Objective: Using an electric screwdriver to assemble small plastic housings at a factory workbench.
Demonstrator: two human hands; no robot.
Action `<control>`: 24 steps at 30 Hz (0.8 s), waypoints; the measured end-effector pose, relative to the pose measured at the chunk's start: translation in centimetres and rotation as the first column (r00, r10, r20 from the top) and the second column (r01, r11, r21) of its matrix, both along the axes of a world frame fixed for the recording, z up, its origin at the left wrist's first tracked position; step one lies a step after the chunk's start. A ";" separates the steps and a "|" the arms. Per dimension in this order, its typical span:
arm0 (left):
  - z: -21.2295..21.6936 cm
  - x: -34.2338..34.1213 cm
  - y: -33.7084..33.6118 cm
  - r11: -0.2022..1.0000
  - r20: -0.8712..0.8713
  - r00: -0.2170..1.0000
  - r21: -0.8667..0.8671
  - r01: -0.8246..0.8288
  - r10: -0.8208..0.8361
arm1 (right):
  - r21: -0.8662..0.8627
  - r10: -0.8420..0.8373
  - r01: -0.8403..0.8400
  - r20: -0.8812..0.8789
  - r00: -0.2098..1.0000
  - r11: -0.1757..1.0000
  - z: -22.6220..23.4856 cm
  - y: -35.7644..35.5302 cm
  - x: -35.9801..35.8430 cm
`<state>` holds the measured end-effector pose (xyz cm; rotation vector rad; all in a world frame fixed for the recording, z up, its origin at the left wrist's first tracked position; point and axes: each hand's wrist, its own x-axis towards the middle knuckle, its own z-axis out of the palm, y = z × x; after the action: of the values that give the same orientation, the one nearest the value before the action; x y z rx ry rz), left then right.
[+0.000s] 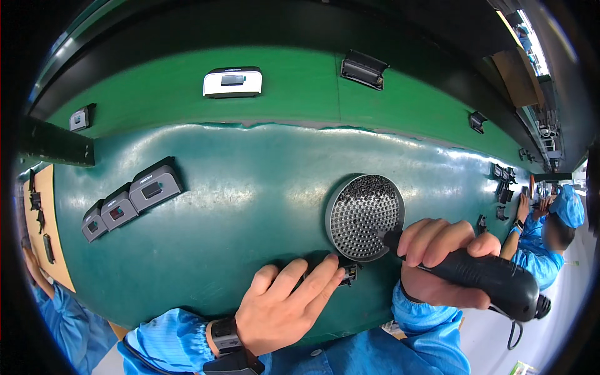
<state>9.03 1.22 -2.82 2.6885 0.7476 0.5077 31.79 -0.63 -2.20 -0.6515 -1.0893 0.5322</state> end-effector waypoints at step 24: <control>-0.7 -0.1 -0.4 1.000 0.000 1.000 0.013 -0.010 0.010 | 0.102 0.098 -0.110 0.119 0.988 0.989 0.5 -2.8 -3.8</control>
<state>8.91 0.81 -3.48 2.6978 0.7610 0.5174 27.97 -3.42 -1.66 -0.5373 -1.2565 0.5270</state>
